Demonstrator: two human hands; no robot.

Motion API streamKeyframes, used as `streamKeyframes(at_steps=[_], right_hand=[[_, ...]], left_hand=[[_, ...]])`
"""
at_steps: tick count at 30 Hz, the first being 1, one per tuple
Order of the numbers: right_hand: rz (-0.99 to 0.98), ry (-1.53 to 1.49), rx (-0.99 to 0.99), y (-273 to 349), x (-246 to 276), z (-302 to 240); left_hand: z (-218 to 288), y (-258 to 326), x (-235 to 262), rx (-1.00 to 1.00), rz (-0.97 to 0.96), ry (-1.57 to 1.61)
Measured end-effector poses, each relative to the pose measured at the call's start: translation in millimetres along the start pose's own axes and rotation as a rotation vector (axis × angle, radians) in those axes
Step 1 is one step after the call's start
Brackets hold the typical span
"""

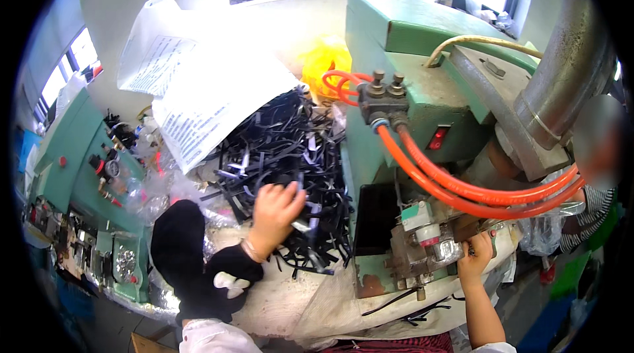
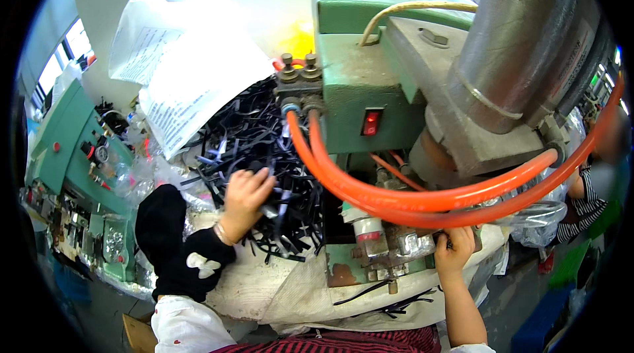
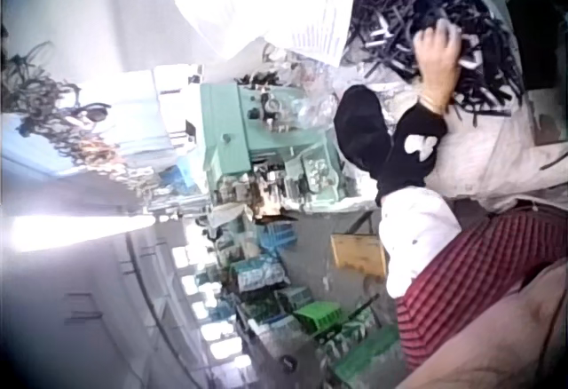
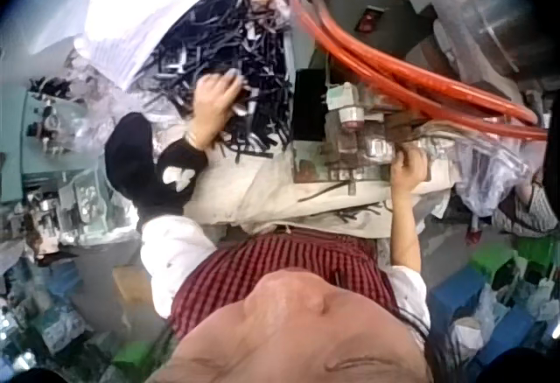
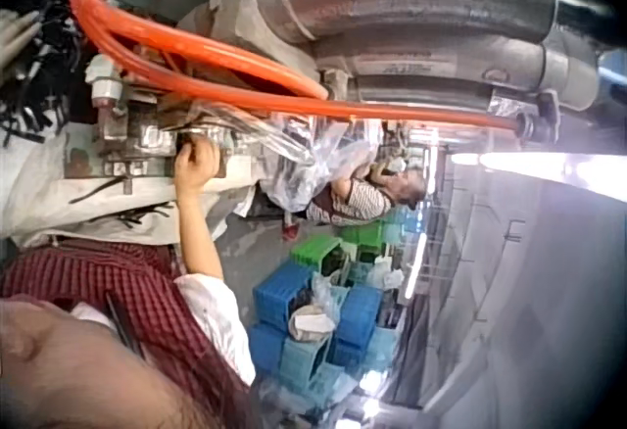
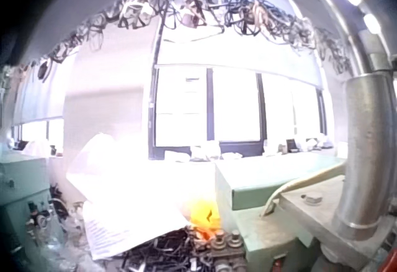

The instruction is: The person repeatedly picks black cords and small metal pieces, inserts them into a press machine, and removes the assembled items. The person places the finished cords into a plastic bag and continues the cycle.

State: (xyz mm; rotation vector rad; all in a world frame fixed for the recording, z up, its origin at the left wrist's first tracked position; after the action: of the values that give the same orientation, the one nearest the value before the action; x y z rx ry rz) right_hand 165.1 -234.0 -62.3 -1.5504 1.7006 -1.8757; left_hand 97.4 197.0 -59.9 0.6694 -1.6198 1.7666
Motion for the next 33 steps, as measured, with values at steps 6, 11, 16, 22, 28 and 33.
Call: streamKeyframes(at_steps=[6,11,16,22,28,33], right_hand=[[-0.007,-0.048,-0.049,-1.1,-5.8,3.8],[0.033,0.05,-0.008,2.0,0.6,-0.8],[0.072,0.01,-0.004,-1.3,0.6,-9.9],[0.013,-0.063,-0.277,39.2,0.7,25.6],[-0.05,0.029,-0.116,23.7,3.4,12.6],[0.016,-0.065,-0.038,0.3,6.6,-1.4]], left_hand=[[19.7,-41.9,5.0,0.179,-0.574,-0.004],[-142.8,-102.1,101.8,0.642,0.089,-0.184],[-392.5,-53.0,161.7,1.301,0.5,-0.121],[-409.9,-58.3,30.9,1.196,0.301,0.883],[-264.7,-163.3,10.0,0.995,0.295,1.069],[-109.6,-137.0,97.9,0.816,0.322,0.945]])
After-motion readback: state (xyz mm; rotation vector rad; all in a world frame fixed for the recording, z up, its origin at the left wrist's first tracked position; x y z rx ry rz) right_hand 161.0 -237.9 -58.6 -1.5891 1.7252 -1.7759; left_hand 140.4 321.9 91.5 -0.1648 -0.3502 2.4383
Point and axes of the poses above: each hand's wrist, its own y-axis away from the middle knuckle, its own x-axis out of the back of the hand, z = x × y, the point moved 8 cm from there along -y, towards the middle knuckle, and after that the axes turned 15 degrees about x, right-handed, at the moved point
